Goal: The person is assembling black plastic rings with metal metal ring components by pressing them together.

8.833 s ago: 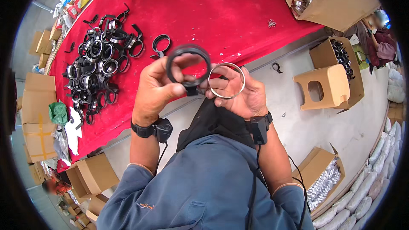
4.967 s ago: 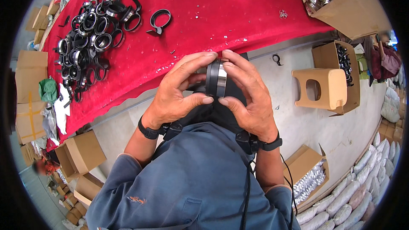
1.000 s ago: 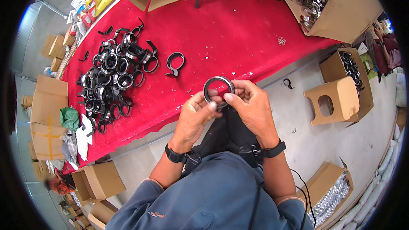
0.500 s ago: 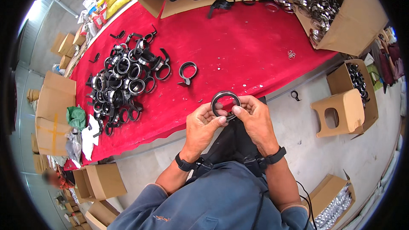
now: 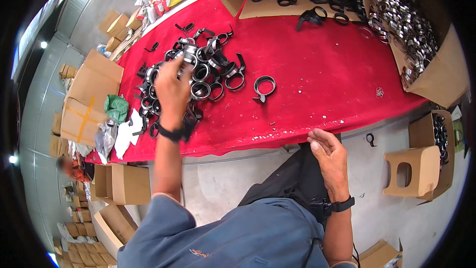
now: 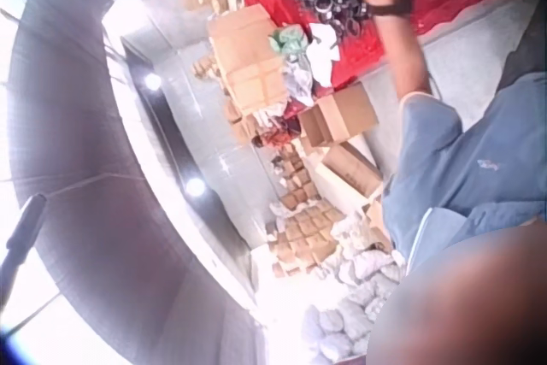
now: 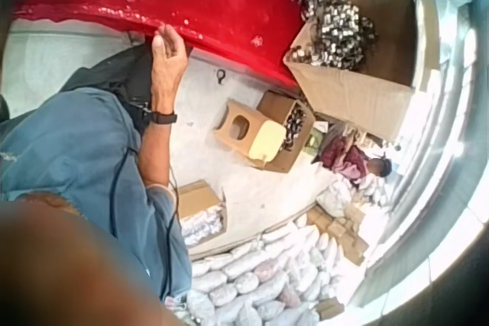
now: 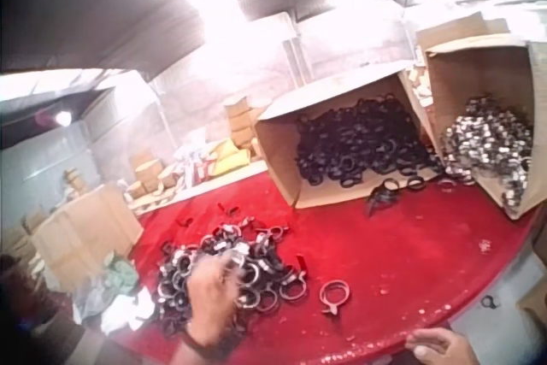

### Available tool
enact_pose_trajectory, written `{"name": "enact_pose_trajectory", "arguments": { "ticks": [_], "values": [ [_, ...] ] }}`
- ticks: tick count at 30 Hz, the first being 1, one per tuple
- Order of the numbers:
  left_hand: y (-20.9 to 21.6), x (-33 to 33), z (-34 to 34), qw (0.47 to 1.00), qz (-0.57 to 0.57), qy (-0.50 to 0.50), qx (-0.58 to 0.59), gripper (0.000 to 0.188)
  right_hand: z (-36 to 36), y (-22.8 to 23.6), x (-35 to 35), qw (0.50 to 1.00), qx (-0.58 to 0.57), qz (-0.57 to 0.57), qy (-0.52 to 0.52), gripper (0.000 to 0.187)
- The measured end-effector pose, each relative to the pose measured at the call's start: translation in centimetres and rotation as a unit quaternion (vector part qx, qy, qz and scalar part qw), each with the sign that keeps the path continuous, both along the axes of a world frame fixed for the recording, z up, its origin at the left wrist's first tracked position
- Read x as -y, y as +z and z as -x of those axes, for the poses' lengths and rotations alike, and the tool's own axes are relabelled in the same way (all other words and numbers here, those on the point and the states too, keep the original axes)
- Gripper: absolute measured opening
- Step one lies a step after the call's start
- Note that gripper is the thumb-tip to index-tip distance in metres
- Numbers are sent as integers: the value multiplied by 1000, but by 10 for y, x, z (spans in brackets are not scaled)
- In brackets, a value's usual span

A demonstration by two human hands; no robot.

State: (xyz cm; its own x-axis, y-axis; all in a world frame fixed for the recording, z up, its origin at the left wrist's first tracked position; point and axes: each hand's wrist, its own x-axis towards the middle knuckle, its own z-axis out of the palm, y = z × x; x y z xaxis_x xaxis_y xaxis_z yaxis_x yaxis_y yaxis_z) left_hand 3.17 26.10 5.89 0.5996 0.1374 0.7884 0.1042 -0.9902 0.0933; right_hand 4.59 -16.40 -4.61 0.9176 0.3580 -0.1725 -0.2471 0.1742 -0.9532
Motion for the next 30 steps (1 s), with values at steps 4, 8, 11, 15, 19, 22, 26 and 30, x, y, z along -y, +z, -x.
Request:
{"name": "enact_pose_trajectory", "arguments": {
  "ticks": [4,8,11,15,19,22,26,30],
  "values": [
    [5,-96,-7,978,-105,143,-113,52,2,-9,-3,1000,-15,-20,7,43],
    [-25,-43,-33,996,-17,14,-88,42,2,-19,-1,1000,-13,-5,-10,36],
    [-42,27,-51,974,95,-111,-173,38,-3,-27,-2,1000,-4,10,-9,30],
    [-45,69,-100,951,105,-187,-223,46,-19,-24,-3,991,91,94,-39,22],
    [-26,81,-181,927,48,-154,-340,55,-49,-6,2,977,145,134,-79,21],
    [-25,89,-218,874,-7,-96,-477,71,-67,-2,12,972,154,134,-115,19],
    [-31,107,-224,688,-21,-60,-723,103,-106,-1,62,939,201,212,-180,19],
    [-54,95,-175,747,-43,-84,-658,92,-174,9,112,825,355,375,-231,20]
  ]
}}
